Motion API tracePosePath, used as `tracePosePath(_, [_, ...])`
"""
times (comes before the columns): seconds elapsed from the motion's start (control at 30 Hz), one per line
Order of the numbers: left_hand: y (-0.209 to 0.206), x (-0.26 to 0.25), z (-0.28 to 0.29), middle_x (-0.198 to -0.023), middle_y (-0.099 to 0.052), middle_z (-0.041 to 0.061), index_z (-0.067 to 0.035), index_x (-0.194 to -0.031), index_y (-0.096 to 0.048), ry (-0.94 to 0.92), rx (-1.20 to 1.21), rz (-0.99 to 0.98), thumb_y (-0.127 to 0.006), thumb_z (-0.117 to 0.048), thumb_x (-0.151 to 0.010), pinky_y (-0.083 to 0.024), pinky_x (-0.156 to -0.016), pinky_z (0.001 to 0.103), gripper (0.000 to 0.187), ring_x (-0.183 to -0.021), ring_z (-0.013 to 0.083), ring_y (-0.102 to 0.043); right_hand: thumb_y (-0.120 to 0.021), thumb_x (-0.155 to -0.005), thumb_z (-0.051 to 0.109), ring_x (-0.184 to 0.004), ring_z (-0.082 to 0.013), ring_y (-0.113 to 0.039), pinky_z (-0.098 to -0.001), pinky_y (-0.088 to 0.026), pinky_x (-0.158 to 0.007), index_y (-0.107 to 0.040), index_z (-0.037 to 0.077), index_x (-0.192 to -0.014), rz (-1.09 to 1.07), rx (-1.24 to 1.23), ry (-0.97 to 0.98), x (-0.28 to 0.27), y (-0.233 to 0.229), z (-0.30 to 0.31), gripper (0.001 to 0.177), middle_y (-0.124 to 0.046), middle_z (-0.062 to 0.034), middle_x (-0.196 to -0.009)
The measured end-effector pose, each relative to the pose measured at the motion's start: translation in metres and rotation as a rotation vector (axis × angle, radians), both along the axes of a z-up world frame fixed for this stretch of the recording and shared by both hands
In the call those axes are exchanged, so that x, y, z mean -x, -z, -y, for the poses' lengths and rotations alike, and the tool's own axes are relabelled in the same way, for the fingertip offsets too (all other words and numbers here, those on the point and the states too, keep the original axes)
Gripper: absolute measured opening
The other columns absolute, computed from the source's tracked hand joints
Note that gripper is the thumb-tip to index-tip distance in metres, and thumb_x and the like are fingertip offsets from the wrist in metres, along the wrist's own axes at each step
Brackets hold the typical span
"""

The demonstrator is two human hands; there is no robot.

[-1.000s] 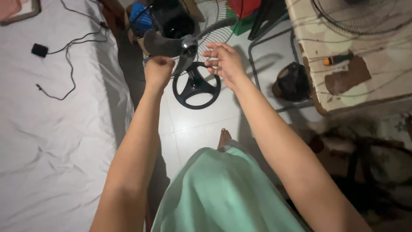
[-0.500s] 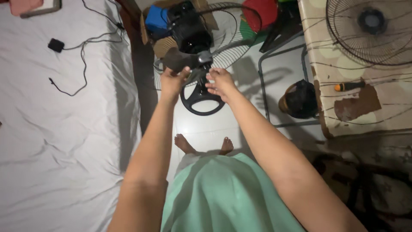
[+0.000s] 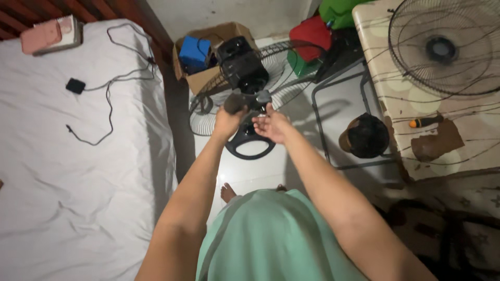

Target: The person disassembles a black pedestal fan by removing the front grille, unscrewing the motor housing, and detaching the fan head from the stand using a screwdriver. The parts are placed on a nearby table and the floor.

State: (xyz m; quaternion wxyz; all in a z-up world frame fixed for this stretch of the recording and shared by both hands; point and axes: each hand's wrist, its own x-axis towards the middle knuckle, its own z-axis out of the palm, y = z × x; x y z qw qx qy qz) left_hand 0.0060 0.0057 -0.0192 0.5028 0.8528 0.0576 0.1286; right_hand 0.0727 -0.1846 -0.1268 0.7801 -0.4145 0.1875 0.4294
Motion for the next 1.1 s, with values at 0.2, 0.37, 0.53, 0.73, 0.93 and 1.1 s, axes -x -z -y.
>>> tracePosePath(0.2, [0.019,-0.009,-0.001,-0.099,-0.075,0.017,-0.010,-0.110,-0.074,0.122,-0.167,-0.043,-0.067,-0.030,-0.092,-0.055,-0.083,0.044,0.028,-0.094,0.0387,-0.072,-0.040,-0.104,0.058,-0.068,-0.0131,-0.055,-0.0318,-0.049,-0.062,-0.058,0.015,-0.097,-0.205,-0.201,0.412,-0.007,0.014,-0.028,0.046,-0.058,-0.0009,-0.077])
tracePosePath(0.37, [-0.008,-0.002,0.004,-0.102,-0.074,0.018,-0.010,-0.111,-0.072,0.112,-0.108,-0.137,-0.064,-0.034,-0.093,-0.053,-0.088,0.046,0.031,-0.100,0.0387,-0.069,-0.040,-0.103,0.063,-0.051,-0.0121,-0.046,-0.0264,-0.039,-0.048,-0.048,0.014,-0.080,-0.282,-0.133,0.458,-0.009,0.003,-0.035,0.054,-0.046,0.0021,-0.059])
tracePosePath(0.53, [-0.010,-0.003,0.002,-0.105,-0.072,0.022,-0.009,-0.115,-0.071,0.176,-0.287,-0.066,-0.059,-0.034,-0.097,-0.046,-0.096,0.048,0.033,-0.104,0.0435,-0.063,-0.042,-0.106,0.056,-0.049,-0.0103,-0.041,-0.0253,-0.036,-0.047,-0.048,0.015,-0.082,-0.273,-0.131,0.539,-0.017,0.017,-0.040,0.048,-0.042,0.0035,-0.058])
tracePosePath(0.73, [0.002,-0.001,0.002,-0.108,-0.073,0.020,-0.013,-0.115,-0.072,0.135,-0.234,-0.138,-0.056,-0.033,-0.095,-0.047,-0.098,0.045,0.032,-0.107,0.0416,-0.065,-0.039,-0.105,0.055,-0.047,-0.0120,-0.036,-0.0281,-0.032,-0.045,-0.049,0.016,-0.088,-0.218,-0.031,0.661,-0.008,0.006,-0.049,0.044,-0.037,0.0023,-0.057])
tracePosePath(0.93, [0.004,0.008,-0.002,-0.110,-0.075,0.016,-0.016,-0.119,-0.072,0.138,-0.192,-0.099,-0.056,-0.033,-0.093,-0.048,-0.098,0.043,0.034,-0.107,0.0388,-0.066,-0.046,-0.106,0.051,-0.046,-0.0132,-0.038,-0.0288,-0.031,-0.042,-0.044,0.015,-0.096,-0.133,0.054,0.786,0.011,-0.022,-0.061,0.038,-0.038,-0.0001,-0.058])
tracePosePath(1.1, [-0.013,0.000,0.004,-0.107,-0.073,0.021,-0.014,-0.116,-0.075,0.134,-0.324,-0.083,-0.061,-0.036,-0.093,-0.045,-0.094,0.049,0.034,-0.104,0.0441,-0.061,-0.045,-0.104,0.044,-0.051,-0.0140,-0.047,-0.0297,-0.039,-0.043,-0.041,0.016,-0.115,0.223,0.360,0.775,0.033,-0.039,-0.069,0.031,-0.051,-0.0034,-0.071])
